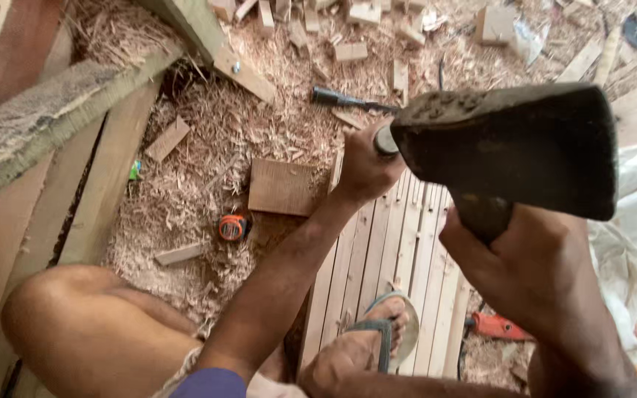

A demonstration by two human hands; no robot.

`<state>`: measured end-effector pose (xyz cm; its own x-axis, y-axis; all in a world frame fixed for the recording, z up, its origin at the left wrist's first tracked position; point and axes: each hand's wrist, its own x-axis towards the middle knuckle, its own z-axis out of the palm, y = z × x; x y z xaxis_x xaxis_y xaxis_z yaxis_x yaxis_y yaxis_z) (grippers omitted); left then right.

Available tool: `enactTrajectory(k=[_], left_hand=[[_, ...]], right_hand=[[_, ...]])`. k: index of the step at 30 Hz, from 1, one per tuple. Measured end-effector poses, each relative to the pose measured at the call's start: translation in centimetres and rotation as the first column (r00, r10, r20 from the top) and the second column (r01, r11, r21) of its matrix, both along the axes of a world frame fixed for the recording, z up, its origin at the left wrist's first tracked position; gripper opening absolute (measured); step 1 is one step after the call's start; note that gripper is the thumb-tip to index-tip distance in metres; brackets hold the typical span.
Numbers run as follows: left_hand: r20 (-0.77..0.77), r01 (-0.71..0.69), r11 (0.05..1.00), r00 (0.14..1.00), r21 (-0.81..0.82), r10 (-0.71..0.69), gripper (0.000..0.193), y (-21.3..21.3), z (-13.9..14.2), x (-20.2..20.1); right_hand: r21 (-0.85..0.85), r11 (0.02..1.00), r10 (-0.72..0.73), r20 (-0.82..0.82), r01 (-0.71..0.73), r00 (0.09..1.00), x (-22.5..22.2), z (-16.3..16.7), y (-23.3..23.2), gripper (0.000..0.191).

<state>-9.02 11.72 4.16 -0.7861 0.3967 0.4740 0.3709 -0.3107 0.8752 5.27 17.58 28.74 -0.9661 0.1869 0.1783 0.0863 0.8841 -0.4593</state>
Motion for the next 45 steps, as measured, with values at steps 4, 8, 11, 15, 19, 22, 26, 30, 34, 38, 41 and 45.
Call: enactTrajectory(k=[4, 8, 11, 15, 19, 22, 26, 30, 34, 38, 41, 45], left_hand=[[0.022, 0.025, 0.999, 0.999, -0.036, -0.025, 0.016, -0.3, 1.1, 0.7], [-0.202, -0.076, 0.997, 0.977, -0.006, 0.074, 0.017, 0.0, 0.4, 0.7], [0.023, 0.019, 0.998, 1.0, -0.057, -0.018, 0.017, 0.2, -0.5, 1.3], [-0.02, -0.033, 0.971, 0.999, -0.239, 0.029, 0.01, -0.4, -0.6, 3.3], [-0.124, -0.052, 0.996, 0.991, -0.079, 0.042, 0.014, -1.9, 0.3, 5.2], [-0.117, 0.037, 0.998, 0.993, 0.057, -0.03, 0.017, -2.2, 0.2, 4.4], [-0.08, 0.223, 0.974, 0.971, -0.039, -0.226, 0.007, 0.0, -1.5, -0.2], [0.018, 0.281, 0.946, 0.959, -0.161, -0.281, 0.019, 2.5, -1.6, -4.6], [0.208, 0.24, 0.924, 0.961, -0.298, -0.183, 0.014, 0.9, 2.5, -4.5], [-0.139, 0.154, 0.946, 0.97, -0.284, -0.199, 0.043, -2.3, 7.9, -2.3], [-0.495, -0.019, 0.98, 0.865, -0.196, -0.083, 0.042, -2.8, 9.6, -1.8], [-0.125, 0.227, 0.973, 0.965, -0.05, -0.231, 0.014, -1.2, 7.7, -1.9]], right_hand=[[-0.113, 0.954, -0.163, 0.579, 0.277, 0.799, -3.9, -3.6, -1.5, 0.02], [-0.099, 0.965, -0.154, 0.542, 0.244, 0.826, -3.6, -5.5, -0.6, 0.023], [-0.103, 0.96, -0.186, 0.461, 0.26, 0.868, -1.2, -3.5, 0.0, 0.015], [-0.195, 0.874, -0.387, 0.273, 0.445, 0.881, -0.3, -0.7, -1.7, 0.035], [-0.048, 0.967, -0.192, 0.501, 0.249, 0.844, -1.8, -3.5, -1.4, 0.017], [-0.261, 0.922, -0.105, 0.544, 0.287, 0.833, -0.1, -7.1, 0.8, 0.015], [-0.729, 0.57, -0.026, 0.446, 0.38, 0.895, 4.0, -10.9, 2.2, 0.013], [-0.742, 0.5, -0.134, 0.444, 0.447, 0.886, 4.8, -14.5, 2.8, 0.008], [-0.788, 0.255, -0.154, 0.539, 0.56, 0.828, 5.7, -18.7, 2.3, 0.009], [-0.811, 0.106, -0.122, 0.564, 0.575, 0.817, 6.4, -20.8, 1.8, 0.012], [-0.803, 0.112, -0.148, 0.57, 0.586, 0.808, 6.3, -20.2, 2.1, 0.013], [-0.798, 0.258, -0.206, 0.505, 0.545, 0.838, 5.9, -17.8, 3.1, 0.012]])
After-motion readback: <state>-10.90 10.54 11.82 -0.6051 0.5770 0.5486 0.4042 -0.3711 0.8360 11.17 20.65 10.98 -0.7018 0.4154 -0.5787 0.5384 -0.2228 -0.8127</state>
